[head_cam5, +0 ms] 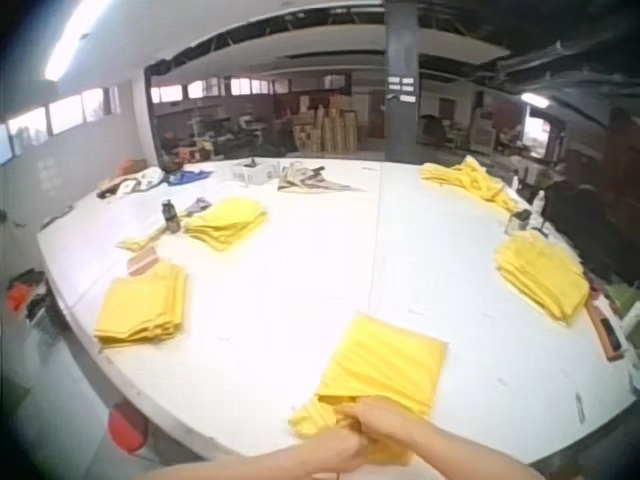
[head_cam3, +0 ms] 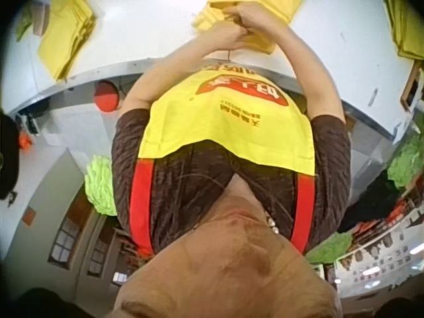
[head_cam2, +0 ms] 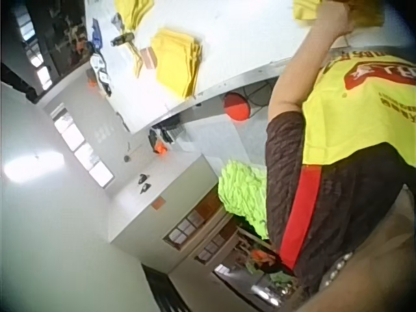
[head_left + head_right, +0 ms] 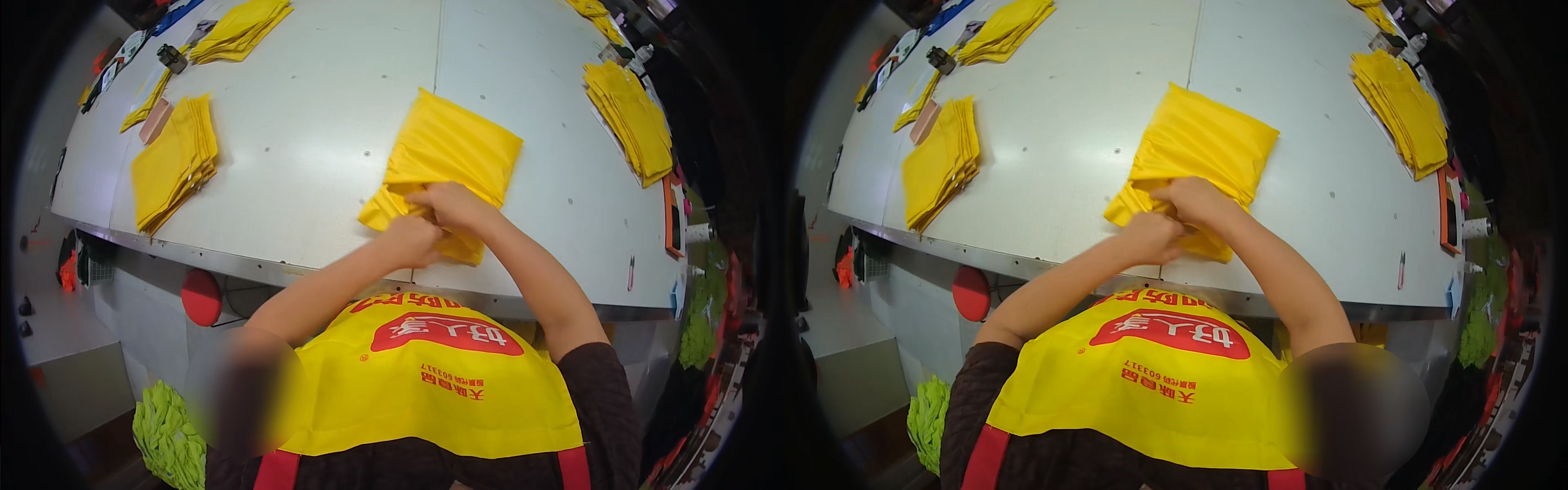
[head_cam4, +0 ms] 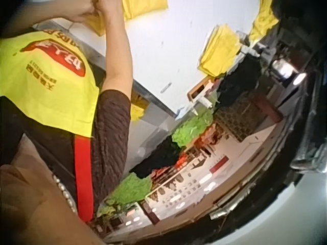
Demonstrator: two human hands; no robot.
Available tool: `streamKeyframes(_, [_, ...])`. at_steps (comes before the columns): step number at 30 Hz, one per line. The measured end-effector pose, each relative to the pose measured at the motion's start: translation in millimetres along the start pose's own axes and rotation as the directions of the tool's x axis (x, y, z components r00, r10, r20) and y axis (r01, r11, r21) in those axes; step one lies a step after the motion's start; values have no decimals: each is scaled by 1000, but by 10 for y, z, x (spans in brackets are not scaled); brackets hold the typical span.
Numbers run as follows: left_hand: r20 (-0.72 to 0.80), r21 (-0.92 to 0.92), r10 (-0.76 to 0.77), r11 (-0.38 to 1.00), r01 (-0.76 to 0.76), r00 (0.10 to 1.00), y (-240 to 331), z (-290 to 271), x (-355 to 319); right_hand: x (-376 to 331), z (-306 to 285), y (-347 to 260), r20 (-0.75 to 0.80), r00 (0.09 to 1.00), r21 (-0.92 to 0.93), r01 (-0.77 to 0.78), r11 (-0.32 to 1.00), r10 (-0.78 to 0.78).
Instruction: The person folds a large yellow fabric on a table, trims excess material with scissors, and stacks the folded pieces. The person also retrieves a white plastic basket from under the table and places it nearby.
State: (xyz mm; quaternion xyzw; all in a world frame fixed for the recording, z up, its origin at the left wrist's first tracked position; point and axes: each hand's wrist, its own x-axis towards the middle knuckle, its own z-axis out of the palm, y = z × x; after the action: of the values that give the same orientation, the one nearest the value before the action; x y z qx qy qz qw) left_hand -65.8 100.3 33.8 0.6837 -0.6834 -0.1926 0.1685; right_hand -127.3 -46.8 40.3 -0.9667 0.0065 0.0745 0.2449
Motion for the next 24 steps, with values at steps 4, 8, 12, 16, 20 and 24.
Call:
streamKeyframes(4, [-92,-37,34,999,-38,995,393,536,331,227,-40,43,-8,989,135,-146,980,148])
streamKeyframes(8, [-313,-232,117,953,-196,942,469,339,392,234,-60,151,-37,978,382,-176,907,206])
streamKeyframes(12, [-165,-211,-27,977,-8,986,379,187,266,-44,2,125,-38,990,680,-74,729,136])
streamKeyframes(16, [-122,-193,-129,976,104,984,384,210,194,-441,-410,90,12,992,597,-105,796,122])
streamKeyframes(20, [-209,-53,-40,998,30,977,403,223,228,-678,-353,84,60,962,75,-269,960,265])
streamKeyframes(24, [-383,-52,130,986,-161,914,486,370,212,-617,-2,153,-32,965,-44,-261,964,260])
